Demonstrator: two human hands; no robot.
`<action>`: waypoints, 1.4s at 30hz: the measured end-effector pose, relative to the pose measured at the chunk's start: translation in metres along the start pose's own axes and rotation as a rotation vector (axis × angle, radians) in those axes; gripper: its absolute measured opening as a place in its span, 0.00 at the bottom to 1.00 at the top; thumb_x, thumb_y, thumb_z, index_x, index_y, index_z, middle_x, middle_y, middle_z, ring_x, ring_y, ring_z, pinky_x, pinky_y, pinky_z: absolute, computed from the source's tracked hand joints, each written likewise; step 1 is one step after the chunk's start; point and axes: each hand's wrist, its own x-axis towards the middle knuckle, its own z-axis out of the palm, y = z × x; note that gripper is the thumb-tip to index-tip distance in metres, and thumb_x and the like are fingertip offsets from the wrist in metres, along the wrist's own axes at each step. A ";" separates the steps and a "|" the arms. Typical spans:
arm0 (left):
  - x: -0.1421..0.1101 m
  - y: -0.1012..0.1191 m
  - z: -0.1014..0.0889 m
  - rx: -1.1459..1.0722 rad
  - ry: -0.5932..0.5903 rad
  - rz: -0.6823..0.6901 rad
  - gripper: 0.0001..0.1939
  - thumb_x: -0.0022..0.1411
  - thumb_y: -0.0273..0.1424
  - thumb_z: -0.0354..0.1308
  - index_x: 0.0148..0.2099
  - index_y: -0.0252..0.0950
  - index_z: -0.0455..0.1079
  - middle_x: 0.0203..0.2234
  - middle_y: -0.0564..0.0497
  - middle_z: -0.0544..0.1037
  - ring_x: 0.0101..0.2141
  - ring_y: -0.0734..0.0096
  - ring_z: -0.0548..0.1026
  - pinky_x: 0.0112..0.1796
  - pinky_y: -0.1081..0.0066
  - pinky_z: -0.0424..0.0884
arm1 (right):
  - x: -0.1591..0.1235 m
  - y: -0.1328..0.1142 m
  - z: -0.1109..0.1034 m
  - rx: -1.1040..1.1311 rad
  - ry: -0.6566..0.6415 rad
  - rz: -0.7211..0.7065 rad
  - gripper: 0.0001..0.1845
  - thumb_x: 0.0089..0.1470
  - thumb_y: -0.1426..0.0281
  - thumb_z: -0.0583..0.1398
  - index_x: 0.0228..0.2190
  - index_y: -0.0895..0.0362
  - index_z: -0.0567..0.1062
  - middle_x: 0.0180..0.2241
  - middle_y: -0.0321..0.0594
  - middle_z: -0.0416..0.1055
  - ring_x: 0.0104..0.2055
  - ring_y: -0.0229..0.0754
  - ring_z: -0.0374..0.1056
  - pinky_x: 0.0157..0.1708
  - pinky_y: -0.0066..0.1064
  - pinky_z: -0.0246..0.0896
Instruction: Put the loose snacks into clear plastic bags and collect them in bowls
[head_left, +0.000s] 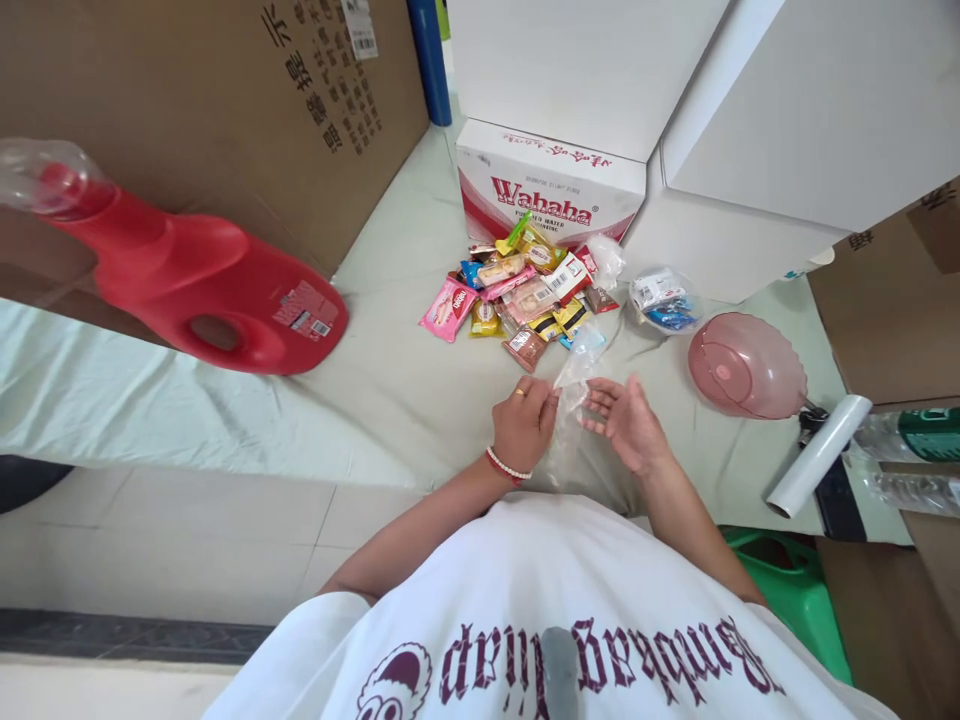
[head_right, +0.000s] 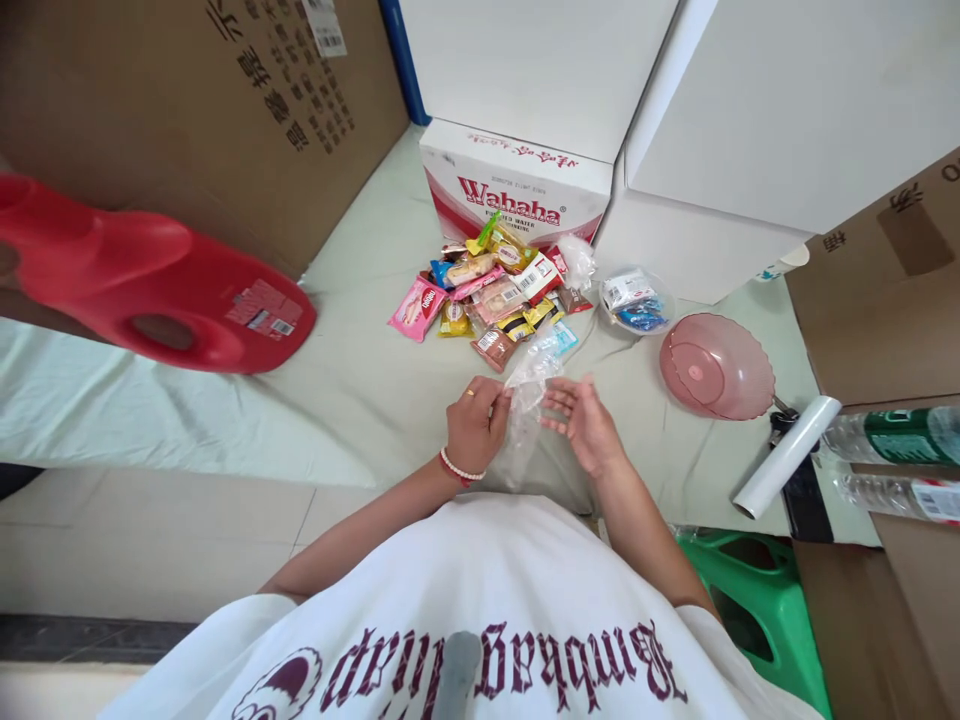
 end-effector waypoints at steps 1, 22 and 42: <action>-0.002 -0.002 0.001 0.019 -0.015 0.008 0.13 0.69 0.41 0.56 0.34 0.40 0.70 0.32 0.47 0.74 0.32 0.66 0.70 0.34 0.70 0.59 | 0.000 0.008 0.005 -0.030 0.007 -0.004 0.30 0.46 0.40 0.68 0.37 0.53 0.78 0.36 0.41 0.78 0.38 0.44 0.72 0.36 0.35 0.72; 0.008 -0.032 0.014 -0.412 0.036 -0.395 0.24 0.70 0.53 0.51 0.30 0.41 0.57 0.20 0.58 0.62 0.24 0.73 0.60 0.28 0.71 0.60 | 0.013 0.033 0.015 0.145 0.056 0.083 0.42 0.46 0.29 0.57 0.40 0.54 0.77 0.39 0.47 0.79 0.40 0.50 0.75 0.33 0.39 0.73; 0.000 -0.041 -0.002 -0.327 0.006 -0.376 0.18 0.66 0.45 0.55 0.31 0.37 0.70 0.25 0.55 0.71 0.26 0.74 0.66 0.31 0.72 0.63 | 0.015 0.038 0.010 -0.503 0.356 -0.457 0.18 0.62 0.52 0.58 0.29 0.52 0.64 0.22 0.27 0.60 0.22 0.36 0.57 0.25 0.30 0.57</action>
